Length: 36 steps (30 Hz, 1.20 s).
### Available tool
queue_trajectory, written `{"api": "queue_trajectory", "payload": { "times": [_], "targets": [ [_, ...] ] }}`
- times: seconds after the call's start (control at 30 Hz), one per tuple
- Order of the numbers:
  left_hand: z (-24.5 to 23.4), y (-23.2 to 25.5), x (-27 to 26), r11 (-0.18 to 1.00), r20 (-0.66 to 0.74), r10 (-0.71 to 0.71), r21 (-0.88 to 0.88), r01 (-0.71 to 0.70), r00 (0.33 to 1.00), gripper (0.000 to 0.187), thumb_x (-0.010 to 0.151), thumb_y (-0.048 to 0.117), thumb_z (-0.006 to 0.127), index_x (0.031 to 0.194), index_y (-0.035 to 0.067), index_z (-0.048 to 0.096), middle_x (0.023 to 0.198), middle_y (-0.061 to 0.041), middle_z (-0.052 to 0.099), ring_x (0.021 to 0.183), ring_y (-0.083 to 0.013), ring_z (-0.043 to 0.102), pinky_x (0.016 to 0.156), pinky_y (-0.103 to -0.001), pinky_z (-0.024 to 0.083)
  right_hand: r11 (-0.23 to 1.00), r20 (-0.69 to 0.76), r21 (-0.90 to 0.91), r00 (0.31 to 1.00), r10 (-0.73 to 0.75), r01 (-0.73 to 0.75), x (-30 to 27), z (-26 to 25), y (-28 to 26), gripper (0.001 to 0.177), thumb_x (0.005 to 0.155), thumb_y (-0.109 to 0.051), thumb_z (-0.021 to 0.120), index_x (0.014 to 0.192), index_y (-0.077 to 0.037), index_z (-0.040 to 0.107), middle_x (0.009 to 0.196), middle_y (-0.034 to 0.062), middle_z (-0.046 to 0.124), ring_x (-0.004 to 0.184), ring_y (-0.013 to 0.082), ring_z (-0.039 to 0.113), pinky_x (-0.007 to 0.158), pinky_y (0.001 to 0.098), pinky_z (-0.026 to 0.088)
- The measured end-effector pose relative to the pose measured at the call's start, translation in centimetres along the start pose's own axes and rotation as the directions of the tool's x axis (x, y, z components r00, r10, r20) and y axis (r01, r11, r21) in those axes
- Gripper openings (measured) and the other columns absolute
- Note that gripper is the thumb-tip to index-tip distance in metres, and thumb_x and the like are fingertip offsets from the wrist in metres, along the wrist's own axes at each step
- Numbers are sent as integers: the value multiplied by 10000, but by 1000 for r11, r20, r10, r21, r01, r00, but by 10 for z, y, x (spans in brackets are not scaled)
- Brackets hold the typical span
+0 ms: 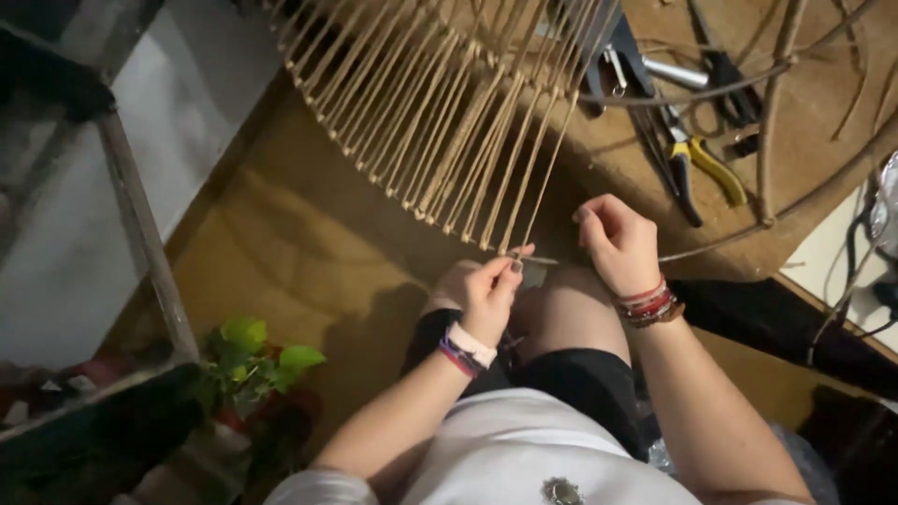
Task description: Weaving and securing wicker strands to a metal frame to construct a lampshade using scissors and manual dexterity
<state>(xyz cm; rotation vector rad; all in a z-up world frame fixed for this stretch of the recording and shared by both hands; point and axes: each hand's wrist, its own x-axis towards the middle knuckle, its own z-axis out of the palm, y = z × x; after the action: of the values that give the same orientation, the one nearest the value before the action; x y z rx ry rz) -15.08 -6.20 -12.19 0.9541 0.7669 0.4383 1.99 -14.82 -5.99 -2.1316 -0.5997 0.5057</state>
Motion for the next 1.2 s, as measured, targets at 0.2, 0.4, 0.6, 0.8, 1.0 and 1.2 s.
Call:
{"api": "queue_trajectory", "payload": {
  "times": [0.2,0.4,0.6,0.8,1.0,1.2],
  "targets": [
    [-58,-152,105,837,-64,479,336,-433,875,76,921,27,719,933,64,785,801,-98,757,771,-146,674,717,-353,573,945,257,-327,962,93,-4,-10,21,-45,217,965,-344,616,1023,-219,784,872,97,779,974,389,715,861,534,551],
    [13,-41,133,899,231,357,180,-400,905,507,839,759,628,1002,309,795,870,63,784,894,-117,757,860,-240,578,988,306,-114,942,139,-108,8,43,-34,249,938,-295,644,982,-95,786,714,87,751,670,212,751,706,383,584],
    [-31,-64,54,963,33,268,-14,-268,963,331,982,152,614,1294,41,621,1203,-130,649,1220,-241,613,1074,-329,501,956,-194,150,956,-222,252,-93,10,-83,131,1041,-111,654,1010,-33,755,823,121,772,858,217,759,824,360,574],
    [-39,18,-35,557,672,-183,-531,639,718,520,1057,344,534,1471,40,451,785,44,385,550,-58,237,512,-194,232,947,381,257,881,-282,192,-191,-18,-79,344,1025,-235,500,920,-84,792,899,3,846,848,80,792,858,224,598],
    [-43,-31,-23,981,253,-111,182,65,961,401,1058,363,481,941,92,752,611,78,271,464,-36,212,439,-236,121,931,103,316,969,-226,183,-208,-30,-56,346,1091,-251,352,1133,-25,611,614,32,522,461,100,438,440,221,367],
    [-60,-28,-10,931,443,-363,209,299,820,639,1101,365,387,667,-14,661,412,57,255,225,-55,290,194,-217,254,770,410,-619,900,148,155,-159,45,89,317,935,-327,550,951,-160,818,859,137,789,914,329,746,864,415,529]
  ]
}}
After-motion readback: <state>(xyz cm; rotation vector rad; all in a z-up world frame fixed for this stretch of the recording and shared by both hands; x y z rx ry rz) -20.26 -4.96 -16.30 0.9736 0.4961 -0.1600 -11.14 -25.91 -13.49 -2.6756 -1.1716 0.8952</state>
